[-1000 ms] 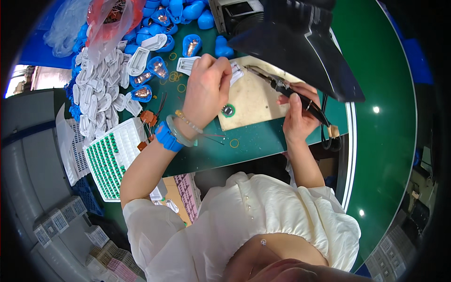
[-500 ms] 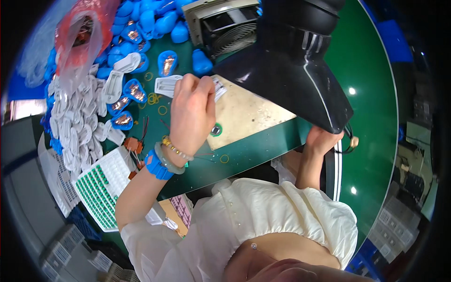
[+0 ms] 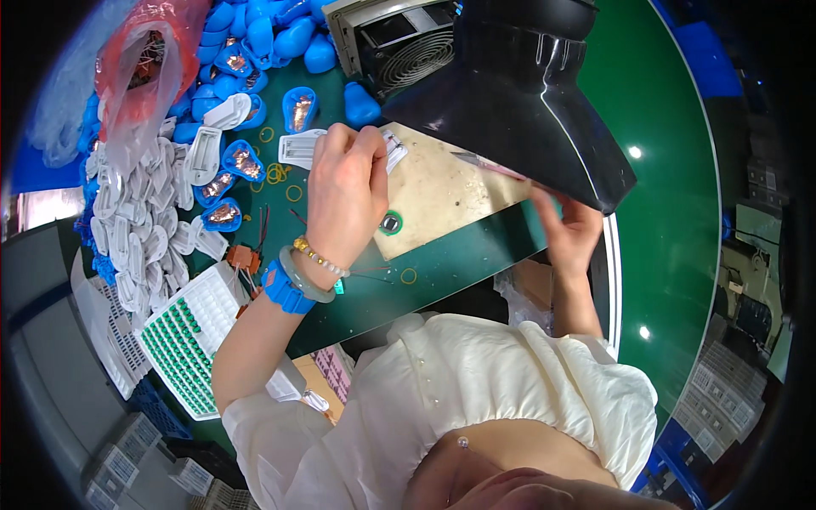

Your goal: The person assembles small electronic devices by stripping and positioning wires, soldering components and batteries using a soldering iron, and fitting the assembled parts into plastic casings.

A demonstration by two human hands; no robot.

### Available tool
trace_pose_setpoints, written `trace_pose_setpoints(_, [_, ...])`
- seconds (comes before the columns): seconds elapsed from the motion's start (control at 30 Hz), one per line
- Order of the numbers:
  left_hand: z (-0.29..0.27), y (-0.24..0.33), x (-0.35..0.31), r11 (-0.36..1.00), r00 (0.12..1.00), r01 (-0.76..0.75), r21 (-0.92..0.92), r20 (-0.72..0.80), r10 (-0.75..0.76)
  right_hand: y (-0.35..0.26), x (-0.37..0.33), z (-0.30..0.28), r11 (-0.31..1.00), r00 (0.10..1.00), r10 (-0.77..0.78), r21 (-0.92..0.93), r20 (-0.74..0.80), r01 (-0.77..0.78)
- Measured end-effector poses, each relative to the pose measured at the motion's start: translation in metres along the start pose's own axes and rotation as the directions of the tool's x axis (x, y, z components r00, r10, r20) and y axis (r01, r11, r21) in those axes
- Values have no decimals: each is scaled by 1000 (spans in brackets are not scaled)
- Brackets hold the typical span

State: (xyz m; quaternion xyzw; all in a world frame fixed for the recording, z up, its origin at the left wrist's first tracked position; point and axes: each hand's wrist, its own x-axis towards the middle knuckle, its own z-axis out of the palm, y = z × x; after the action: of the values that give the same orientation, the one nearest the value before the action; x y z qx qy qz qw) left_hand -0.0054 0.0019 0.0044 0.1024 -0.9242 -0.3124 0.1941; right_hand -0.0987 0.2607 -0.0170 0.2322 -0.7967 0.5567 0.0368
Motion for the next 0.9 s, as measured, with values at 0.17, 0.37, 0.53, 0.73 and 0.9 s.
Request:
trace_pose_setpoints(0.17, [0, 3, -1, 999, 999, 32, -2, 10, -32, -4, 31, 28, 597, 800, -469, -533, 374, 599])
trace_pose_setpoints(0.37, [1, 1, 0, 999, 999, 31, -16, 39, -31, 9, 27, 46, 725, 804, -502, -351, 320, 592])
trace_pose_setpoints(0.53, [0, 4, 2, 997, 998, 59, -56, 39, -57, -5, 19, 74, 772, 826, -547, -299, 136, 560])
trace_pose_setpoints(0.73, [-4, 4, 0, 999, 997, 53, -3, 60, -53, -3, 18, 70, 847, 851, -414, -204, 324, 490])
trace_pose_setpoints(0.9, [-5, 7, 0, 998, 995, 63, 5, 71, -63, -8, 17, 65, 907, 888, -319, -166, 331, 388])
